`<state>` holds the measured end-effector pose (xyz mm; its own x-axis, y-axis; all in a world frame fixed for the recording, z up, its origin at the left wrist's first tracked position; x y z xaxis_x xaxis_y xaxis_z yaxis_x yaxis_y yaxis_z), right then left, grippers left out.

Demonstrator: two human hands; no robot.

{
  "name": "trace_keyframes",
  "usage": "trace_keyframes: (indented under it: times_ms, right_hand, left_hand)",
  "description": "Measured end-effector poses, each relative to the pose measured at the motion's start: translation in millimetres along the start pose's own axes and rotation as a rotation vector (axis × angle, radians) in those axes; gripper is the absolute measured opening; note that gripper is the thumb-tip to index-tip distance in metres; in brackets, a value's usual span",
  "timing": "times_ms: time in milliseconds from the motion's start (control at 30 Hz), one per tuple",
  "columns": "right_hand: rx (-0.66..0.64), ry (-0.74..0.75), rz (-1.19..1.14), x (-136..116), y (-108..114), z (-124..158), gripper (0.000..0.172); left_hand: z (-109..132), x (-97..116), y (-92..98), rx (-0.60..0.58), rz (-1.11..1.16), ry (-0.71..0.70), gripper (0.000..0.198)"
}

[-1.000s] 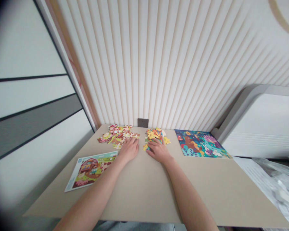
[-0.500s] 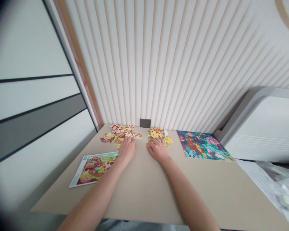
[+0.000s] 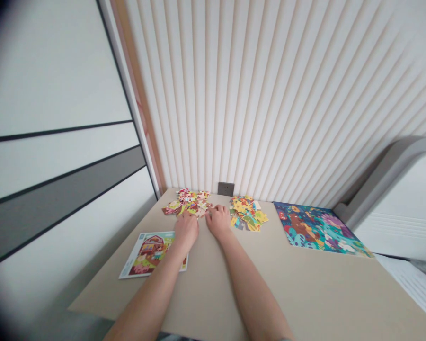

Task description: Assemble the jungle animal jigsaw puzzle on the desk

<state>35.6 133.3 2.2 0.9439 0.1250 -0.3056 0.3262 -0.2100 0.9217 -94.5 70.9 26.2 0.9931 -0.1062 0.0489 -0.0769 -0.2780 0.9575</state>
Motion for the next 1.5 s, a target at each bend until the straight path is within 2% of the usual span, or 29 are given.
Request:
trace_keyframes:
  times_ms: [167, 300, 467, 667, 800, 1000, 1200, 1333, 1500]
  right_hand:
    - [-0.019, -0.046, -0.043, 17.6, -0.3, -1.3, 0.041]
    - [-0.017, -0.017, -0.028, 17.2, 0.6, -3.1, 0.049]
    - [-0.027, 0.039, -0.026, 12.3, 3.1, 0.0, 0.038]
    - [0.008, 0.033, -0.088, 12.9, 4.7, 3.8, 0.036]
    - [0.046, 0.037, -0.177, 15.9, 6.2, 3.1, 0.037]
    - [0.057, 0.029, -0.326, 20.1, 5.0, 0.5, 0.035]
    - [0.039, -0.048, -0.475, 19.9, -2.5, -5.2, 0.029]
    - [0.011, -0.164, -0.594, 17.0, -9.7, -11.6, 0.030]
    - [-0.057, -0.292, -0.779, 17.2, -20.1, -19.8, 0.042]
  left_hand:
    - [-0.6, 2.3, 0.5, -0.016, 0.042, -0.051, 0.033]
    - [-0.9, 6.7, -0.1, -0.015, 0.080, -0.100, 0.032]
    - [-2.0, 14.2, 2.2, -0.008, 0.121, -0.119, 0.030]
    - [-6.2, 18.8, 4.8, -0.031, 0.165, -0.145, 0.025]
    - [-8.2, 17.0, 5.3, -0.051, 0.181, -0.130, 0.030]
    - [-6.8, 6.2, 13.9, 0.000, 0.158, -0.035, 0.032]
    - [-13.2, -20.1, 15.5, 0.121, 0.177, 0.056, 0.035]
    - [-23.9, -35.9, 5.1, 0.201, 0.225, 0.049, 0.035]
    - [-31.7, -37.8, -17.7, 0.222, 0.300, -0.016, 0.027]
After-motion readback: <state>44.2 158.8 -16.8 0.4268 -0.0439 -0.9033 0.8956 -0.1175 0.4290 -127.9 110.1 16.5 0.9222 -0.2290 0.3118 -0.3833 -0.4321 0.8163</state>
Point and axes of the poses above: each hand's wrist, its own z-axis away from the middle knuckle, its own y-axis out of the back of the hand, x = y × z, the point moved 4 cm from there along -z, towards the middle knuckle, and after that the axes turned 14 degrees about -y, right-handed, at the moved point
